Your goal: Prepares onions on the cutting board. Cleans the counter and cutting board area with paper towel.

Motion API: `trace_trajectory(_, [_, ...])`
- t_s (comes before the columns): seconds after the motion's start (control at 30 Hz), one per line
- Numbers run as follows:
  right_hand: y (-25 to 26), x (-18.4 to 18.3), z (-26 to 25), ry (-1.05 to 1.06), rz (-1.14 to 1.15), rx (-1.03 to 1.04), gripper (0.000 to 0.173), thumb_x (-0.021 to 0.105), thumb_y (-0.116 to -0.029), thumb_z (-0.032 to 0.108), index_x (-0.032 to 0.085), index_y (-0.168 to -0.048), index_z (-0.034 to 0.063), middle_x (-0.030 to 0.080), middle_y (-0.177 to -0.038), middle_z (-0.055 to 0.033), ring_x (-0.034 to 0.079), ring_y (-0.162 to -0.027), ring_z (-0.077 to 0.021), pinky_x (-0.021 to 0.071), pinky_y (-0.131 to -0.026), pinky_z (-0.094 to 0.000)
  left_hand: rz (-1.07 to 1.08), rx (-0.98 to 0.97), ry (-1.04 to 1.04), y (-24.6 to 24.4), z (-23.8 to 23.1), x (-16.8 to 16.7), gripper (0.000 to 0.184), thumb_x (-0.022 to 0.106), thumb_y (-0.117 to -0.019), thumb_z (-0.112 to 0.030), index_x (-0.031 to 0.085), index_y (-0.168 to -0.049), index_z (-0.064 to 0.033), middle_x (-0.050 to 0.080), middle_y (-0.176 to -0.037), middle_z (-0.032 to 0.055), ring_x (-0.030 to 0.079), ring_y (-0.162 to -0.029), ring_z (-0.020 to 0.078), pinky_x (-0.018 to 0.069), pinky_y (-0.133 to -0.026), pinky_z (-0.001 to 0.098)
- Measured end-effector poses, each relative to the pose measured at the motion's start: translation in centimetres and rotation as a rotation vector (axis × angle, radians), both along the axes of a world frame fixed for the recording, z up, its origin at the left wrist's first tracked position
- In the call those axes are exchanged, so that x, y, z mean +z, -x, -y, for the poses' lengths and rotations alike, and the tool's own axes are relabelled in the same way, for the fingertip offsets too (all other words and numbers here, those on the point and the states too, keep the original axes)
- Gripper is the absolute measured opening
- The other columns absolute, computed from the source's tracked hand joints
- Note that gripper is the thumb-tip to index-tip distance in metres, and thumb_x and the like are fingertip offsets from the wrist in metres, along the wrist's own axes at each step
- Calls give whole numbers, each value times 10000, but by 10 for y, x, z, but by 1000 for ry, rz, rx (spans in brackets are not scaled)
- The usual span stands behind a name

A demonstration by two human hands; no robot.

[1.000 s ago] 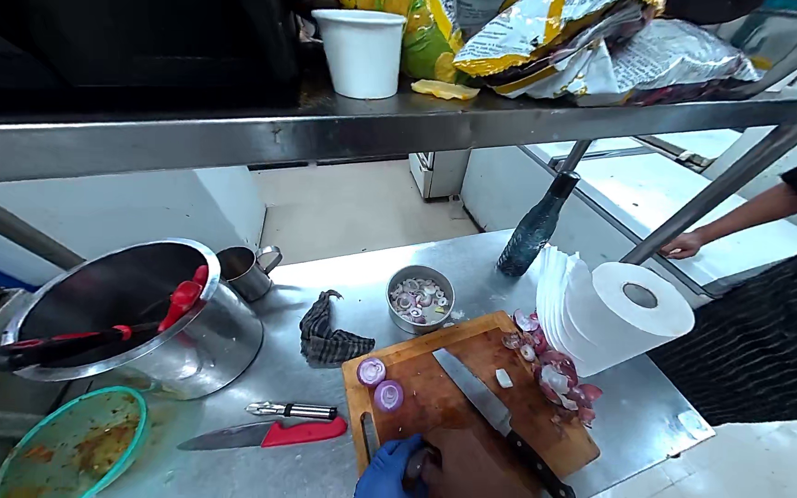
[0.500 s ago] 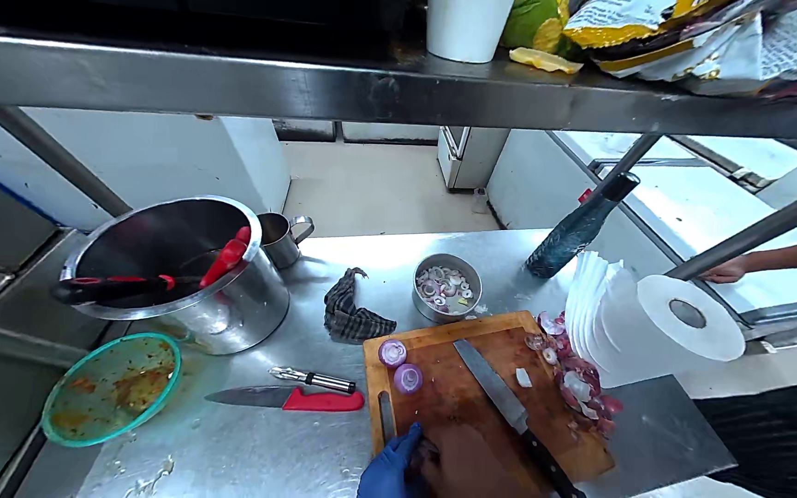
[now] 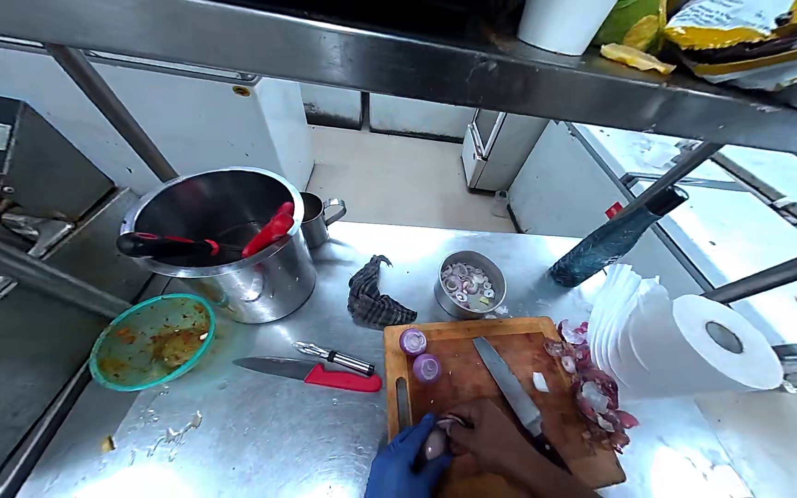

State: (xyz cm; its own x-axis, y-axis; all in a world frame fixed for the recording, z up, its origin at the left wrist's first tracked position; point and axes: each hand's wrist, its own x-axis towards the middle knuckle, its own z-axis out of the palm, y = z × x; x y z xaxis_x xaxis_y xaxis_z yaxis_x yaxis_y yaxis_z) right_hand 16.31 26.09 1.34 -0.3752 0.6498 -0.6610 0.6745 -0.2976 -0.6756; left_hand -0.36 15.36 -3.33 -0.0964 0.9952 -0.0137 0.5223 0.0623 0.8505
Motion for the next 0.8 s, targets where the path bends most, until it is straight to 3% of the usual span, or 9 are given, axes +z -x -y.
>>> trace_trajectory(0.1, [-4,1,4,166,-164,-153,226,621,-1002,146,689,-1171,11,724,-1039,-115,732,-905,-202,621,-856,-392,52,46,-85,-2,5,-8,533,820,-848,-296,700,-1311,-62,734,-1240,100,715,-1130,232,571,-997,443])
trace_trajectory(0.2, [-5,11,4,302,-282,-129,282,623,-1030,172,634,-1267,20,690,-1150,-108,708,-1018,-199,610,-904,-379,122,98,-127,-4,8,-13,525,825,-840,-263,699,-1302,-49,730,-1248,92,709,-1134,194,566,-1012,407])
trace_trajectory(0.27, [-9,13,3,323,-347,-96,292,588,-1048,166,621,-1303,27,684,-1182,-97,697,-1046,-189,602,-915,-374,161,110,-139,-7,7,-11,523,822,-844,-250,694,-1308,-46,726,-1259,91,702,-1144,181,562,-1019,394])
trace_trajectory(0.37, [-21,6,5,284,-446,-118,248,571,-1046,129,647,-1250,11,713,-1138,-97,717,-1015,-192,612,-912,-381,181,71,-164,-12,4,-8,516,817,-854,-237,689,-1313,-38,717,-1277,94,690,-1176,180,552,-1040,386])
trace_trajectory(0.53, [-33,4,12,135,-391,-236,167,648,-931,111,704,-1066,31,730,-921,-70,712,-802,-162,610,-743,-344,153,3,-238,-26,-6,-8,496,793,-875,-237,685,-1313,-28,714,-1279,108,684,-1188,181,547,-1046,369])
trace_trajectory(0.67, [-42,14,9,61,-374,-263,224,689,-876,60,727,-1092,15,748,-963,-90,736,-845,-176,634,-792,-367,97,-42,-285,-42,-16,0,459,749,-897,-178,675,-1321,-20,704,-1291,125,677,-1203,200,536,-1059,358])
trace_trajectory(0.8, [-61,15,9,44,-369,-324,322,716,-831,-27,692,-1152,1,737,-1028,-111,736,-878,-185,640,-797,-358,72,-38,-358,-62,-26,8,439,690,-964,-255,663,-1330,-13,703,-1289,131,684,-1188,180,545,-1046,335])
